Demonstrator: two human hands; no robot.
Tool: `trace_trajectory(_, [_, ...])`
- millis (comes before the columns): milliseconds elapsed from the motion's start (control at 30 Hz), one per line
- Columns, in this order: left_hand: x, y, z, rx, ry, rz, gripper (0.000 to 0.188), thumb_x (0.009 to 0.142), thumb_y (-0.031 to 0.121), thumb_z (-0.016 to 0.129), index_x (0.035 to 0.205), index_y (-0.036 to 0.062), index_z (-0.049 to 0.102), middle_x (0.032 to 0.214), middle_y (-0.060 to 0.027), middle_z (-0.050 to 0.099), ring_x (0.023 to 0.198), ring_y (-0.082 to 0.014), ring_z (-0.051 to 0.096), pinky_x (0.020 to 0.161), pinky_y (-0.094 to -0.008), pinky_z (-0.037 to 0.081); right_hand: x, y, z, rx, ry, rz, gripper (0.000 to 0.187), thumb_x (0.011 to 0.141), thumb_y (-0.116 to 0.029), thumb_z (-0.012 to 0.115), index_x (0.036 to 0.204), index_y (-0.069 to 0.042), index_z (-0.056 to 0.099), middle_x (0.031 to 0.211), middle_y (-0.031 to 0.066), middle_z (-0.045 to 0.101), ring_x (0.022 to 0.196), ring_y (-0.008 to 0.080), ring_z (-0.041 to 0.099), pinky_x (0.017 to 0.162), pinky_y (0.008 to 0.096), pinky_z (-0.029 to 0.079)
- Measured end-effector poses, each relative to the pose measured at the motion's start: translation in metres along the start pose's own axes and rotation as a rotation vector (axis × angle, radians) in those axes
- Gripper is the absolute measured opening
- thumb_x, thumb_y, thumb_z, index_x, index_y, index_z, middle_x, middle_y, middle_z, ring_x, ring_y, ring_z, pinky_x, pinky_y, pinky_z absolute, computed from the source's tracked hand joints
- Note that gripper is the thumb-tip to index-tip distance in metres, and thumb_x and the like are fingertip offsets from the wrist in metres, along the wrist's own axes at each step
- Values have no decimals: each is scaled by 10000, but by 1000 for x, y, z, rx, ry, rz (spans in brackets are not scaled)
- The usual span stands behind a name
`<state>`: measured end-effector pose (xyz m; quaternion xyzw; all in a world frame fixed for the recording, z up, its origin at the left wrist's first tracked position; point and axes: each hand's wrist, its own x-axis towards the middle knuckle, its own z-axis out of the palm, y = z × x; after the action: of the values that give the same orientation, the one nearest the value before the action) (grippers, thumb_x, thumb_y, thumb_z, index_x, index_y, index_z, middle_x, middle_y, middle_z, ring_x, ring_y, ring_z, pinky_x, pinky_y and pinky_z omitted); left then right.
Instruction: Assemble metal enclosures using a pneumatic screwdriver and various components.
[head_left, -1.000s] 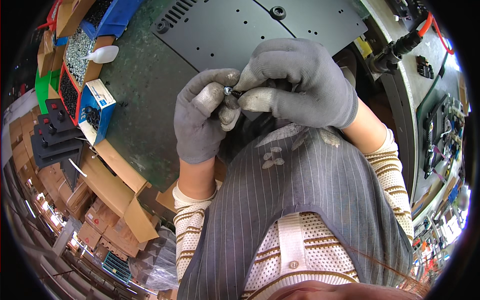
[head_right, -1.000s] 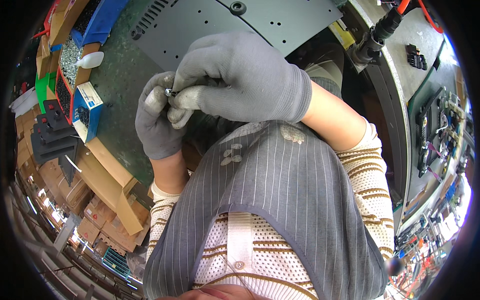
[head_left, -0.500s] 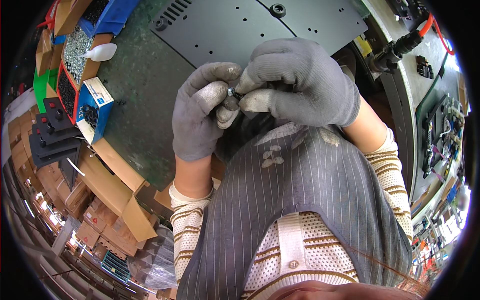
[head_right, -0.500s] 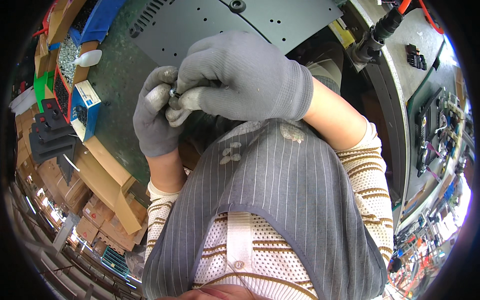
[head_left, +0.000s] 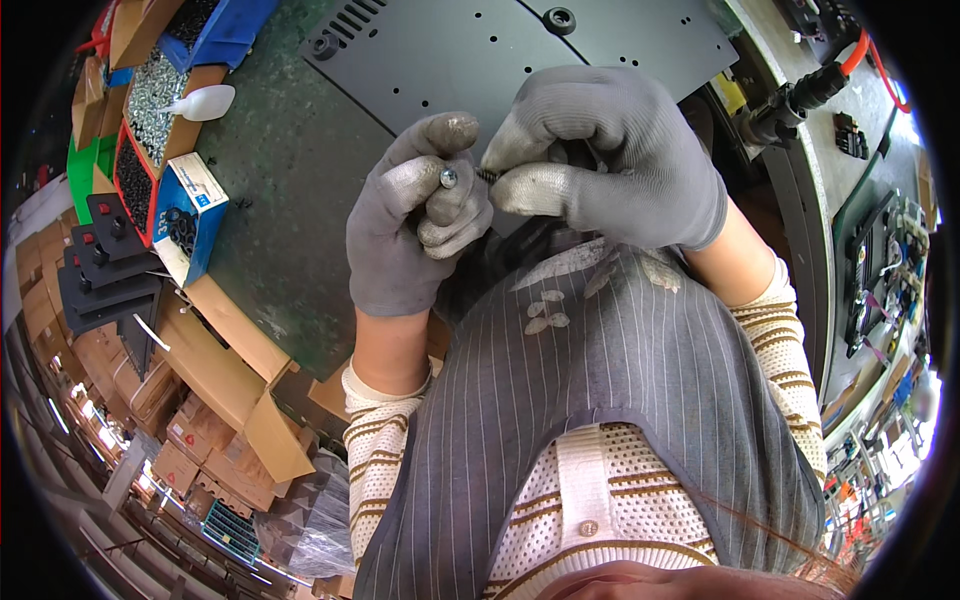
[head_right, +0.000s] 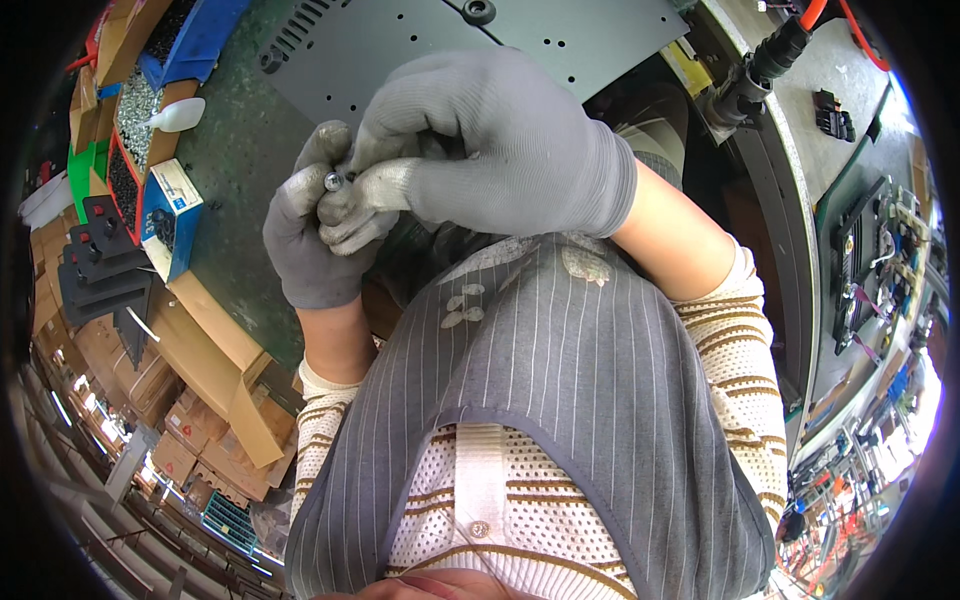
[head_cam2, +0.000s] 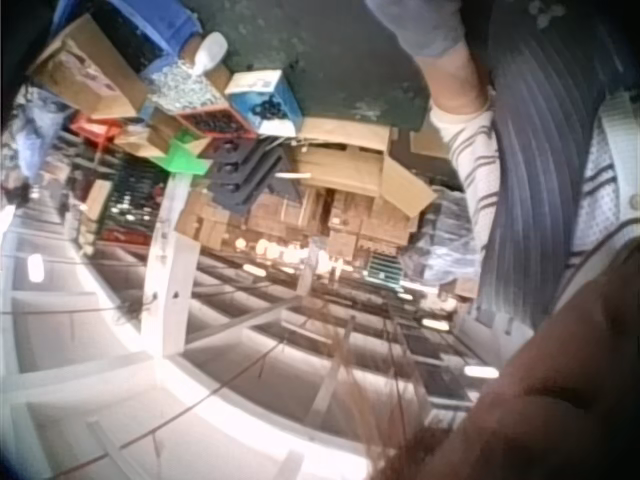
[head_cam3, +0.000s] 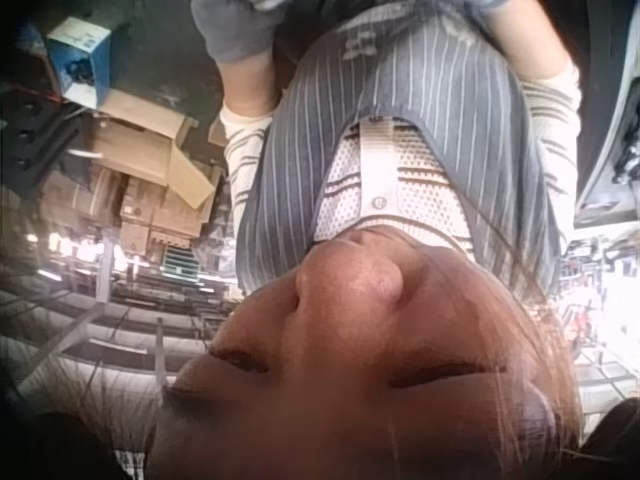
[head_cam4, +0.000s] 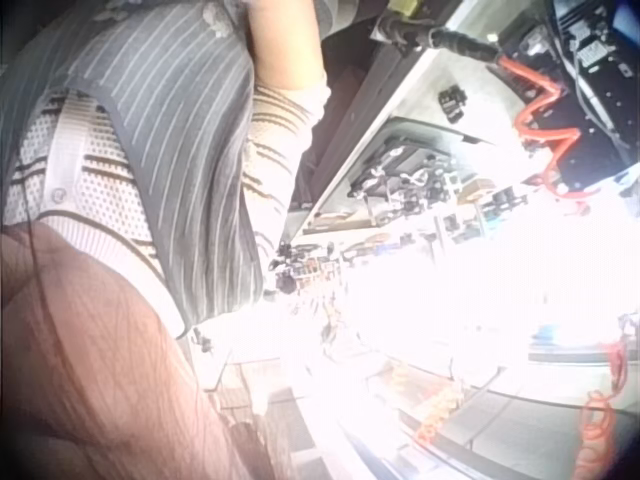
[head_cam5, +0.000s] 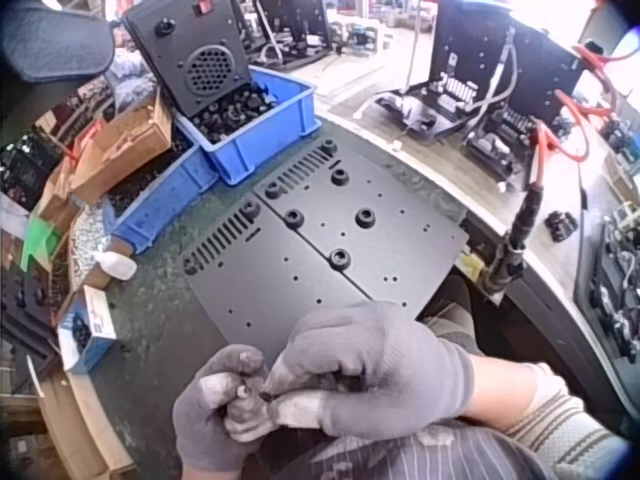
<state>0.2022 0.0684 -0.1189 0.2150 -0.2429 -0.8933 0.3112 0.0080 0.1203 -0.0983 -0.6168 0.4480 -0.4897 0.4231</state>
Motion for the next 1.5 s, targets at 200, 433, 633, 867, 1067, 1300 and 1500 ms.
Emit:
trace_trajectory(200, [0, -1, 3, -20, 35, -50, 309, 869, 65, 461, 1130, -71, 555, 867, -107, 594, 517, -57, 445, 419, -175, 336, -1, 6, 3, 74, -52, 37, 122, 793, -86, 717, 876, -6, 678, 742, 30, 619, 647, 89, 570, 568, 233, 452])
trace_trajectory(433, [-2, -1, 2, -16, 33, -40, 309, 877, 84, 475, 1140, -66, 538, 991, -144, 609, 590, -69, 509, 443, -168, 371, 1, 7, 6, -2, -21, -59, 123, 775, -97, 729, 851, -17, 677, 739, 58, 624, 644, 147, 596, 583, 270, 472])
trace_trajectory(633, [-3, 1, 0, 0, 22, -46, 303, 872, 67, 462, 1135, -60, 543, 944, -124, 617, 566, -53, 499, 441, -160, 369, 2, 4, 5, -56, -41, -43, 130, 755, -113, 737, 838, -29, 680, 740, 87, 624, 652, 207, 617, 592, 307, 486])
trace_trajectory(867, [-2, 3, 4, 46, 91, -45, 317, 872, 73, 452, 1143, -65, 541, 860, -93, 635, 526, -38, 478, 425, -162, 356, 3, 4, 7, -192, 6, -175, 129, 757, -138, 727, 832, -51, 669, 759, 85, 612, 672, 249, 616, 593, 339, 480])
trace_trajectory(1067, [-1, -1, 9, 52, 255, -19, 330, 879, 80, 436, 1156, -73, 530, 846, -99, 639, 491, -34, 450, 404, -168, 347, 3, 4, 2, -218, -11, -209, 138, 754, -143, 723, 846, -61, 662, 766, 82, 603, 683, 254, 608, 597, 348, 473])
trace_trajectory(1300, [0, 3, 1, -47, 26, -86, 317, 884, 56, 401, 1142, -80, 527, 841, -118, 632, 448, -19, 395, 379, -138, 310, 4, 4, 3, -129, -56, -123, 117, 761, -127, 725, 834, -51, 674, 748, 75, 599, 652, 229, 606, 571, 330, 469])
trace_trajectory(1500, [-2, 1, 2, 6, 63, -65, 310, 882, 53, 416, 1138, -78, 530, 843, -114, 629, 459, -14, 404, 390, -139, 319, 4, 4, 2, -91, -86, -71, 109, 759, -114, 726, 836, -55, 676, 738, 70, 597, 648, 216, 600, 575, 325, 469])
